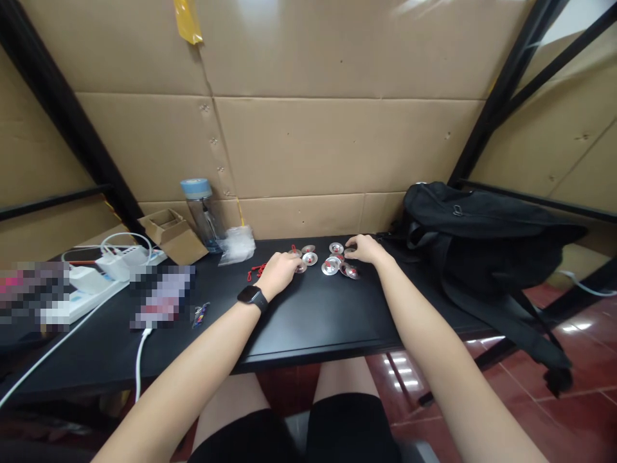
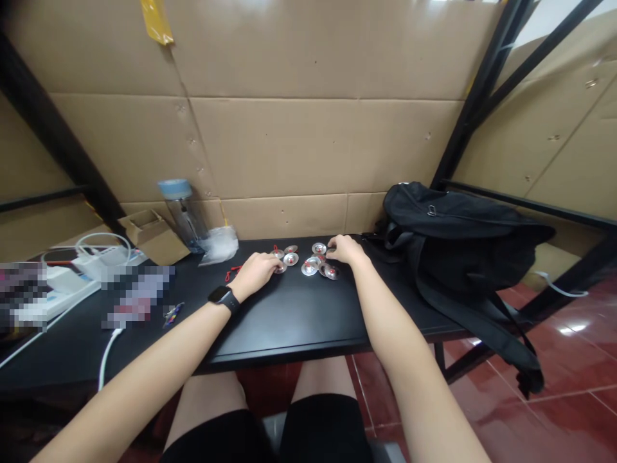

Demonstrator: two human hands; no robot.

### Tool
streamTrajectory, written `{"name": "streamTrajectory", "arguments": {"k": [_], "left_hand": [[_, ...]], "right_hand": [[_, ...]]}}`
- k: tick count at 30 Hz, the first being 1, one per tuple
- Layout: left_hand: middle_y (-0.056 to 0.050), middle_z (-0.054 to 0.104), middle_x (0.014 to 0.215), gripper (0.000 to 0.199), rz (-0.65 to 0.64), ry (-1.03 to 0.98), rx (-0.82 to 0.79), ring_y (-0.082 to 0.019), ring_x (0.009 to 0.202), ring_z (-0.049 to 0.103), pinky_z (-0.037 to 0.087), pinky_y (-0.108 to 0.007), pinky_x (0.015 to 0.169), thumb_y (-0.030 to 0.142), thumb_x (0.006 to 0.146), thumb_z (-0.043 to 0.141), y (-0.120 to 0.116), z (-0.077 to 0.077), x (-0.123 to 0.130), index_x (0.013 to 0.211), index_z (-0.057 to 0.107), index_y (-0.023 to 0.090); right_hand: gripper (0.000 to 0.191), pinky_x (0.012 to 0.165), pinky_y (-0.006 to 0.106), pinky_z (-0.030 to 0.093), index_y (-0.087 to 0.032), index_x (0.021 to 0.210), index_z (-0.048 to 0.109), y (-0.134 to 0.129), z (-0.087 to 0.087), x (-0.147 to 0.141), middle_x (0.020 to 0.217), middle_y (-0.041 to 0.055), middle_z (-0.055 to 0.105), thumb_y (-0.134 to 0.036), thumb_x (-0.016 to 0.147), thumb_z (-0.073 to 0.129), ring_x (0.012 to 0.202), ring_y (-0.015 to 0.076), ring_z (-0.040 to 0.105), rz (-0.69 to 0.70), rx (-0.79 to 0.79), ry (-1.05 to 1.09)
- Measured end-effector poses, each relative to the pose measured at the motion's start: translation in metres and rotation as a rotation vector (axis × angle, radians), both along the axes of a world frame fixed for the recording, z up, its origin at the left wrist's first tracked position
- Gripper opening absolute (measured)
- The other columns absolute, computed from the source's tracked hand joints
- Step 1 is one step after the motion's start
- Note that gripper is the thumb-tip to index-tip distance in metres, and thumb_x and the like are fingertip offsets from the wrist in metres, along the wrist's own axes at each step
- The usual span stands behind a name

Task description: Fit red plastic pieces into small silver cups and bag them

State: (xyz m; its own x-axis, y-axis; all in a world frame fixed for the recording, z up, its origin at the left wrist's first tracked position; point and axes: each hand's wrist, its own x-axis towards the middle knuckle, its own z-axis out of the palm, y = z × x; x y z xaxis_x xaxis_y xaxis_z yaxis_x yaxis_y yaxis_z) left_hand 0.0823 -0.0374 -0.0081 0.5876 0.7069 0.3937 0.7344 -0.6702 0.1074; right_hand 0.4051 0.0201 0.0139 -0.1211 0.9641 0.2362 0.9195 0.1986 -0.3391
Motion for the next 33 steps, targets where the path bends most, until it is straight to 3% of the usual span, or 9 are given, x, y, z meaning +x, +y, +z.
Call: {"name": "streamTrajectory", "arguments": {"k": [2,4,7,9,15,20,24,28,33], "left_hand": [[-0.006,0.075,0.098,0.025,0.005,-0.050,-0.012,-0.023,0.092,0.067,0.044,-0.035,0.087,0.013,0.094,0.051,0.001,0.002,-0.002,0.096,0.073,0.025],[-0.005,0.075,0.099,0.022,0.036,-0.140,0.011,-0.023,0.091,0.067,0.045,-0.035,0.086,0.016,0.095,0.053,-0.001,0.004,-0.004,0.104,0.071,0.025],[-0.003,0.076,0.101,0.026,0.047,-0.290,0.051,-0.023,0.096,0.066,0.046,-0.036,0.088,0.018,0.094,0.059,-0.007,0.008,-0.005,0.118,0.064,0.026],[-0.002,0.076,0.101,0.028,0.017,-0.328,0.051,-0.023,0.099,0.065,0.045,-0.036,0.090,0.017,0.093,0.061,-0.013,0.010,-0.005,0.120,0.062,0.026],[-0.005,0.073,0.106,0.024,-0.024,-0.364,0.034,-0.024,0.106,0.063,0.044,-0.039,0.095,0.019,0.094,0.059,-0.030,0.018,-0.003,0.117,0.060,0.025],[-0.009,0.063,0.107,0.018,0.134,-0.614,0.208,-0.023,0.101,0.060,0.047,-0.037,0.091,0.011,0.088,0.051,-0.030,0.022,-0.001,0.103,0.056,0.020],[-0.006,0.059,0.098,0.025,0.164,-0.621,0.185,-0.022,0.094,0.058,0.048,-0.035,0.087,0.004,0.077,0.049,-0.024,0.023,-0.010,0.095,0.052,0.021],[-0.005,0.059,0.097,0.028,0.258,-0.720,0.177,-0.019,0.090,0.058,0.049,-0.033,0.087,0.004,0.075,0.046,-0.019,0.029,-0.026,0.097,0.052,0.021],[-0.004,0.061,0.097,0.024,0.399,-0.911,0.258,-0.017,0.093,0.060,0.049,-0.031,0.091,0.007,0.080,0.046,-0.012,0.037,-0.048,0.099,0.053,0.021]], "right_hand": [[0.037,0.089,0.033,0.053,-0.025,0.105,0.080,-0.008,0.007,-0.012,0.111,0.0105,0.078,-0.037,0.071,0.085,0.104,0.0294,0.071,0.036,0.061,0.015],[0.033,0.090,0.032,0.052,-0.024,0.105,0.080,-0.018,0.013,-0.032,0.110,0.0090,0.078,-0.037,0.076,0.082,0.104,0.0277,0.071,0.207,0.088,0.105],[0.048,0.083,0.030,0.055,-0.026,0.116,0.077,-0.037,0.013,-0.072,0.108,0.0049,0.079,-0.043,0.072,0.086,0.099,0.0250,0.073,0.534,-0.048,0.271],[0.045,0.081,0.030,0.056,-0.025,0.109,0.080,-0.047,0.009,-0.095,0.099,0.0034,0.079,-0.047,0.070,0.087,0.093,0.0239,0.074,0.667,-0.103,0.302],[0.038,0.079,0.032,0.058,-0.020,0.093,0.079,-0.051,-0.001,-0.113,0.086,0.0037,0.078,-0.046,0.067,0.088,0.082,0.0219,0.074,0.655,-0.174,0.507],[0.034,0.082,0.035,0.059,-0.018,0.085,0.074,-0.044,-0.002,-0.111,0.089,0.0069,0.078,-0.044,0.069,0.087,0.082,0.0208,0.074,0.555,-0.172,0.792],[0.019,0.079,0.034,0.057,-0.019,0.086,0.075,-0.047,0.002,-0.110,0.091,0.0059,0.077,-0.037,0.079,0.078,0.080,0.0199,0.071,0.557,-0.005,0.558],[0.034,0.096,0.037,0.053,-0.025,0.117,0.073,-0.065,0.006,-0.125,0.121,0.0061,0.073,-0.033,0.084,0.075,0.108,0.0234,0.068,0.816,0.079,0.327],[0.046,0.114,0.043,0.040,-0.031,0.145,0.056,-0.094,0.000,-0.177,0.156,0.0075,0.051,-0.035,0.098,0.059,0.141,0.0258,0.049,1.112,0.086,0.053]]}}
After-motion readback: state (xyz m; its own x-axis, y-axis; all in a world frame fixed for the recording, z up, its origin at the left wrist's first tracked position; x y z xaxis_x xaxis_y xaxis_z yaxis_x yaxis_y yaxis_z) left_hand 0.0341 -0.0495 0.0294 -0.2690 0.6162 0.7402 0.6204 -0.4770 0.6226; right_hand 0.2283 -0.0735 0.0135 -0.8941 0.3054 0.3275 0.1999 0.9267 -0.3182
